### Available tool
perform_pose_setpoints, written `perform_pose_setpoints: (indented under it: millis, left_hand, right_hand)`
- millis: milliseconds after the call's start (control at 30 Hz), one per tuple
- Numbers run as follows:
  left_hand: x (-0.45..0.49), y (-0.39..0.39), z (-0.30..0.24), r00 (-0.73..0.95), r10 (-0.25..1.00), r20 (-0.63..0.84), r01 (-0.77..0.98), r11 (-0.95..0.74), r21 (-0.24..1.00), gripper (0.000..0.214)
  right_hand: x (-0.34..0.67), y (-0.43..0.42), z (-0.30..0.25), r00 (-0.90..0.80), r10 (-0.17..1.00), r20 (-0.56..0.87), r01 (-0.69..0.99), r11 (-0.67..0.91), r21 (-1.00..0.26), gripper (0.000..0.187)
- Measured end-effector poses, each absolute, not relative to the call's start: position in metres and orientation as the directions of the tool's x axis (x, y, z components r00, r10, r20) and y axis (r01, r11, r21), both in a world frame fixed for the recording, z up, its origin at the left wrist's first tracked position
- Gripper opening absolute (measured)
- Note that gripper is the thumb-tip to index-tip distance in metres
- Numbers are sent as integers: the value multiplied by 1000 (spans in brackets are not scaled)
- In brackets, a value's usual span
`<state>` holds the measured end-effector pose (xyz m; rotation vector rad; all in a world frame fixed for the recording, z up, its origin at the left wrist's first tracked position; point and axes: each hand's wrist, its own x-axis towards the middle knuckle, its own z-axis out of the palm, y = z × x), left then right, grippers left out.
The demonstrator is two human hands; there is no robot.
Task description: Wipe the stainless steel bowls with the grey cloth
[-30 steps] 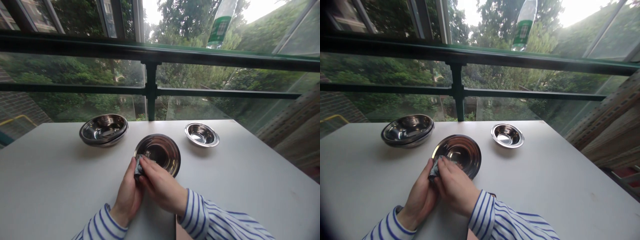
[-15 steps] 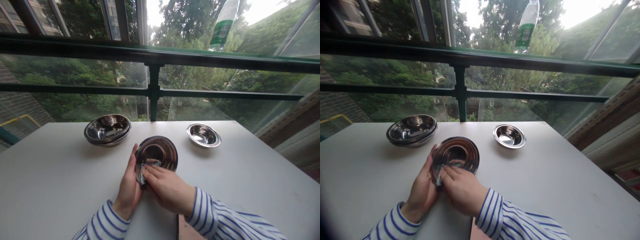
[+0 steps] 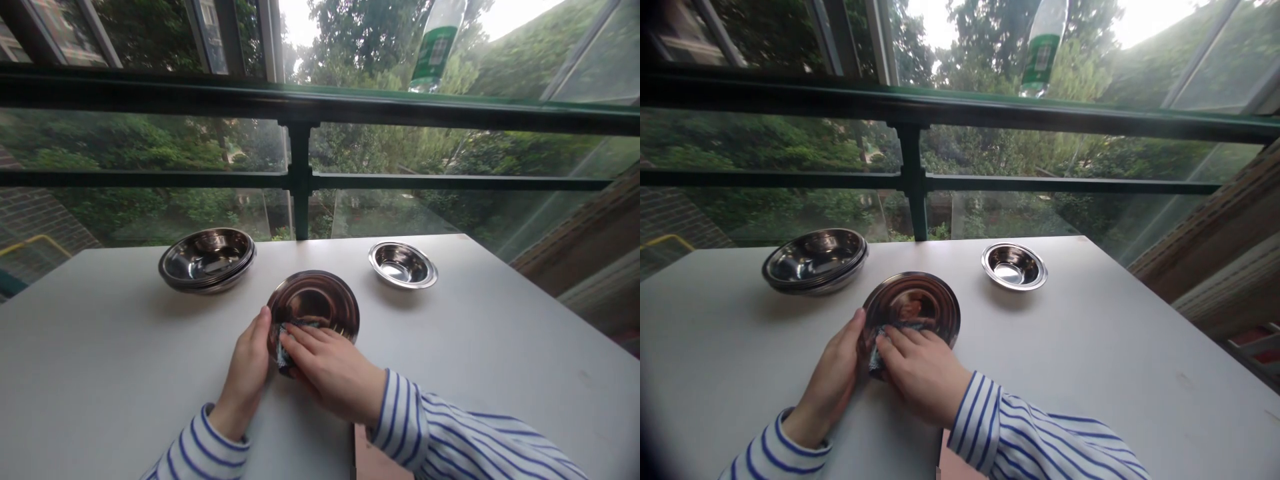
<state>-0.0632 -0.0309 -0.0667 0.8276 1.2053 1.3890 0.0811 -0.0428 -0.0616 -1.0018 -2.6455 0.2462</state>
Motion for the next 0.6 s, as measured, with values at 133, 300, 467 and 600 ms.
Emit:
perform_pose_setpoints:
  millis: [133, 300, 467, 600]
  left_hand:
    - [-76, -29, -66, -138, 987, -85, 20, 89, 996, 32]
    - [-74, -30, -62, -68, 986, -155, -14, 154, 988, 37]
    - [-72, -32, -65, 3, 985, -175, -46, 175, 983, 39]
    - [-74, -31, -68, -9, 986, -165, -31, 164, 986, 36]
  right_hand:
    - [99, -44, -53, -721, 678, 142, 662, 735, -150, 41]
    - [100, -41, -54, -722, 675, 155, 645, 737, -204, 43]
    - [81, -32, -60, -626, 734, 263, 583, 665, -468, 46]
    - [87, -34, -53, -669, 714, 204, 557, 664, -498, 35]
